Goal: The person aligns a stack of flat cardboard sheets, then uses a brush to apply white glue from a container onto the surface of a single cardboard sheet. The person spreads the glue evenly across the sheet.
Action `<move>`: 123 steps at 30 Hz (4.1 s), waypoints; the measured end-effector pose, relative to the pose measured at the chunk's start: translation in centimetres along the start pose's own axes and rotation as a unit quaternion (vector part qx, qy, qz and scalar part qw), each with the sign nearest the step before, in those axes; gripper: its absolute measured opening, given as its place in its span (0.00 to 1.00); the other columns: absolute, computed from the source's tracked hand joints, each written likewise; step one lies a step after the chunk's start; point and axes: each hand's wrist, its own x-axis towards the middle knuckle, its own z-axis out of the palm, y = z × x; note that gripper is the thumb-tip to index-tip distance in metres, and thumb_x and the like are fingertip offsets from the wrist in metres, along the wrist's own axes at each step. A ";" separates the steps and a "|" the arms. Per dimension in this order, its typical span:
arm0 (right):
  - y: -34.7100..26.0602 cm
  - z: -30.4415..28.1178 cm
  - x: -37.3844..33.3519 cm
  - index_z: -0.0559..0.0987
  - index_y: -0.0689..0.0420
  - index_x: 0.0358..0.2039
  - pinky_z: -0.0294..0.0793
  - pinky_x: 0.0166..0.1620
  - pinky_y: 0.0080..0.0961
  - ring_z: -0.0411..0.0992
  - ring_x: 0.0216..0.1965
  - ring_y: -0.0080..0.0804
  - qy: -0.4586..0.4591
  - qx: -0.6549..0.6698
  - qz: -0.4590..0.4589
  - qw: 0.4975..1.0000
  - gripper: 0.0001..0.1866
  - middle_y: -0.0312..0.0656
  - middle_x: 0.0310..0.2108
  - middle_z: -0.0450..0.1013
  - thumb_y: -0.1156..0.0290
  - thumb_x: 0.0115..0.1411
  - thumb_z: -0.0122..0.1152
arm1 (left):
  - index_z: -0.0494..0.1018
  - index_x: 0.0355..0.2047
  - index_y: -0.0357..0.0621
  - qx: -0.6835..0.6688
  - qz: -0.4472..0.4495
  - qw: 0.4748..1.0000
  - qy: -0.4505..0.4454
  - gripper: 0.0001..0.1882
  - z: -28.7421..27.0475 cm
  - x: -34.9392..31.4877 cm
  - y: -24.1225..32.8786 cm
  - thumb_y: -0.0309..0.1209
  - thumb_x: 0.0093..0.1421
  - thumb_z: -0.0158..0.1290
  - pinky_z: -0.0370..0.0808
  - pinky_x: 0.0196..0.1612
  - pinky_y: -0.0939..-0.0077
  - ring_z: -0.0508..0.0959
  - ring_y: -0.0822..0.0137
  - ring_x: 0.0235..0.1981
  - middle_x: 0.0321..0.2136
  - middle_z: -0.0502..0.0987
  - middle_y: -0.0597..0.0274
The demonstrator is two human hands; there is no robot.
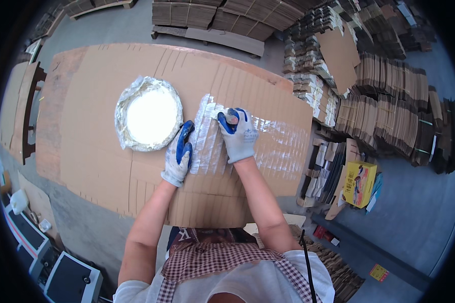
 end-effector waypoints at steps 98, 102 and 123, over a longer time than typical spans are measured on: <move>8.1 -8.4 -1.5 0.73 0.59 0.52 0.74 0.53 0.40 0.75 0.49 0.52 -0.114 -0.079 0.213 0.967 0.29 0.53 0.50 0.73 0.57 0.55 0.68 | 0.66 0.64 0.35 0.089 0.015 0.996 -0.004 0.28 0.6 -0.4 -0.5 0.42 0.71 0.42 0.63 0.66 0.61 0.69 0.52 0.64 0.62 0.70 0.47; 5.7 -8.9 -2.0 0.73 0.57 0.51 0.75 0.52 0.40 0.75 0.47 0.52 -0.093 -0.007 0.170 0.981 0.26 0.51 0.50 0.73 0.57 0.56 0.67 | 0.66 0.63 0.35 0.093 0.019 0.995 0.007 0.28 0.3 -0.4 -0.7 0.42 0.71 0.43 0.64 0.65 0.62 0.71 0.52 0.62 0.61 0.71 0.47; 2.4 -7.4 -3.3 0.74 0.54 0.50 0.76 0.50 0.40 0.76 0.46 0.50 -0.135 0.010 0.150 0.979 0.21 0.45 0.50 0.73 0.62 0.58 0.66 | 0.65 0.64 0.34 0.073 0.015 0.997 0.001 0.28 0.3 0.0 0.3 0.39 0.69 0.46 0.65 0.65 0.63 0.73 0.52 0.60 0.60 0.72 0.47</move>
